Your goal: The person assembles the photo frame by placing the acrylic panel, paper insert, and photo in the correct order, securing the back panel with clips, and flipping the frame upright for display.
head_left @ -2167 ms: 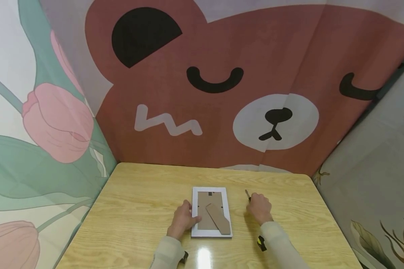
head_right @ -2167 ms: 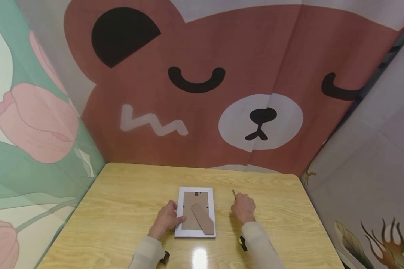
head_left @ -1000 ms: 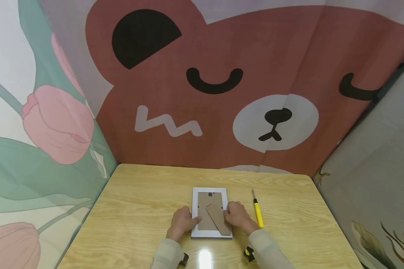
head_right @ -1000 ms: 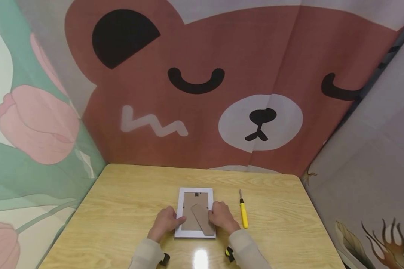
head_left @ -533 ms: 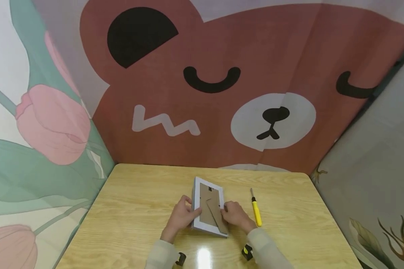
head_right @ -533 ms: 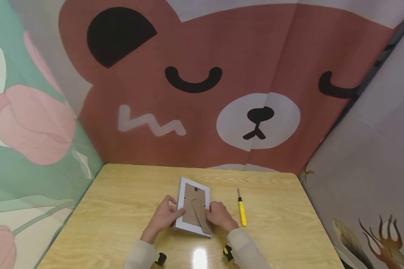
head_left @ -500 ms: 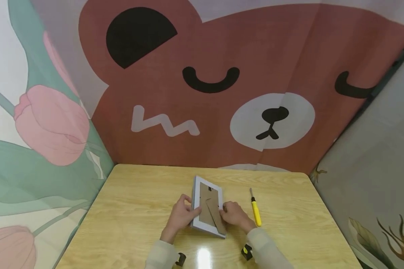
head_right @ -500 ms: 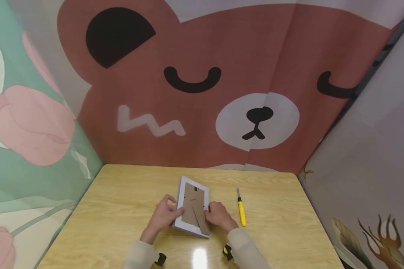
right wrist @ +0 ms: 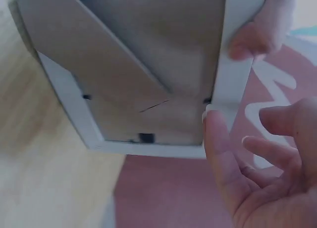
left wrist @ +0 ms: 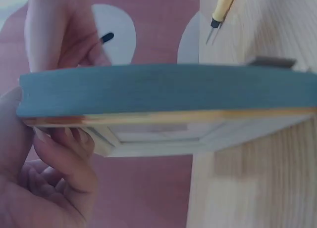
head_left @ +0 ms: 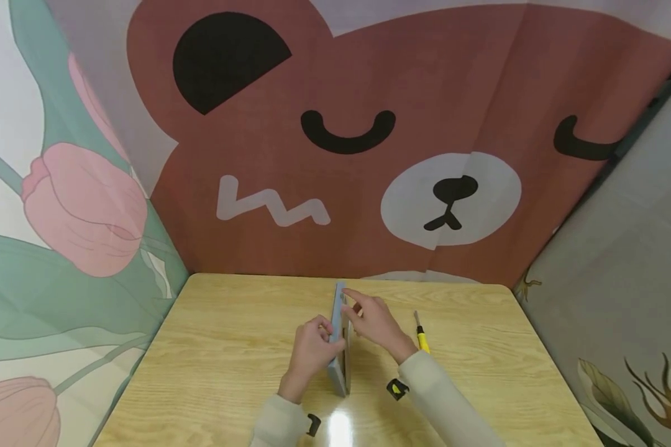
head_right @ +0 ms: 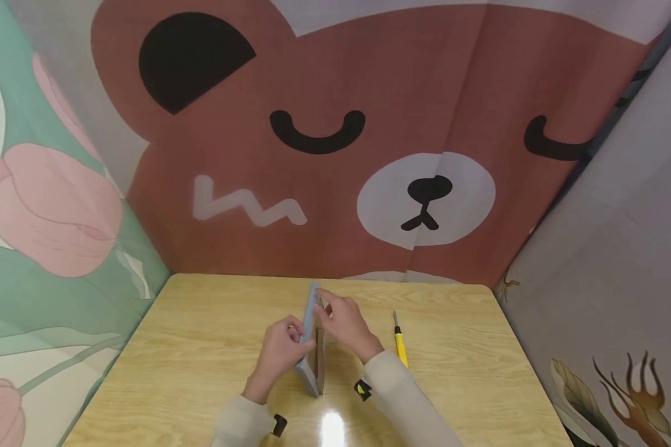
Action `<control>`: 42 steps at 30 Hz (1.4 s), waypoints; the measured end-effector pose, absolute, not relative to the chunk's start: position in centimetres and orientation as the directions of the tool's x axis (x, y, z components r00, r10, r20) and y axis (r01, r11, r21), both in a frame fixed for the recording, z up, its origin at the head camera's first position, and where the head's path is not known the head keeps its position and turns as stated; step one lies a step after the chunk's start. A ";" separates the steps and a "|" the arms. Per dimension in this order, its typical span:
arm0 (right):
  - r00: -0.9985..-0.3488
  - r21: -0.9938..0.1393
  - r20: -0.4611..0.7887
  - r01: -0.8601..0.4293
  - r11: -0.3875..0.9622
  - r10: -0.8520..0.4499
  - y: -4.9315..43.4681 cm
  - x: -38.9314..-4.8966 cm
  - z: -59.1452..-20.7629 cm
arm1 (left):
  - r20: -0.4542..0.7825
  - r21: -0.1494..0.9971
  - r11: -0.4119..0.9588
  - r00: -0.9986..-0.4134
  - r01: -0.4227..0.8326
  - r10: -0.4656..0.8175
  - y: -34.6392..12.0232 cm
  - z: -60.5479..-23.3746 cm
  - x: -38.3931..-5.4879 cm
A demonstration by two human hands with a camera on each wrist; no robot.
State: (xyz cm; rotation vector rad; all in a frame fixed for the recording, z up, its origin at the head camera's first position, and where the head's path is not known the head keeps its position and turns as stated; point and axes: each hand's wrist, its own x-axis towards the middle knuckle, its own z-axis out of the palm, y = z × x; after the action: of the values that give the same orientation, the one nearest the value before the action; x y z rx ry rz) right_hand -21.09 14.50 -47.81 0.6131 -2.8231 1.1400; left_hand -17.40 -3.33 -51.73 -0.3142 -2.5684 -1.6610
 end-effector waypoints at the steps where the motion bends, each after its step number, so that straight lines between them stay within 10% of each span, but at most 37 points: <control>1: -0.917 -0.641 0.185 -0.385 0.663 -0.354 14.3 -21.2 -47.6 | 0.177 0.887 0.405 -0.973 0.222 0.147 -3.1 -51.6 -17.3; 17: -0.964 -0.560 0.087 -0.257 0.787 -0.252 15.1 -21.3 -47.5 | 0.266 0.875 0.309 -0.904 0.372 0.335 -1.9 -52.5 -16.8; 27: -0.972 -0.668 0.034 -0.195 0.718 -0.232 17.2 -21.4 -48.2 | 0.119 0.792 0.601 -0.993 0.110 0.025 -4.1 -56.2 -17.6; 42: -0.969 -0.781 -0.051 -0.112 0.614 -0.241 18.2 -21.4 -53.5 | 0.062 0.789 0.614 -0.997 0.025 -0.038 -5.2 -57.6 -17.6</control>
State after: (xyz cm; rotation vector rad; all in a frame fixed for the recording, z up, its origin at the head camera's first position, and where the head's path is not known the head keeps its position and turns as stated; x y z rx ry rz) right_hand -21.41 18.18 -53.51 0.3255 -2.9563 1.4139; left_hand -17.58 -5.24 -57.57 0.0109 -2.7567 -1.3488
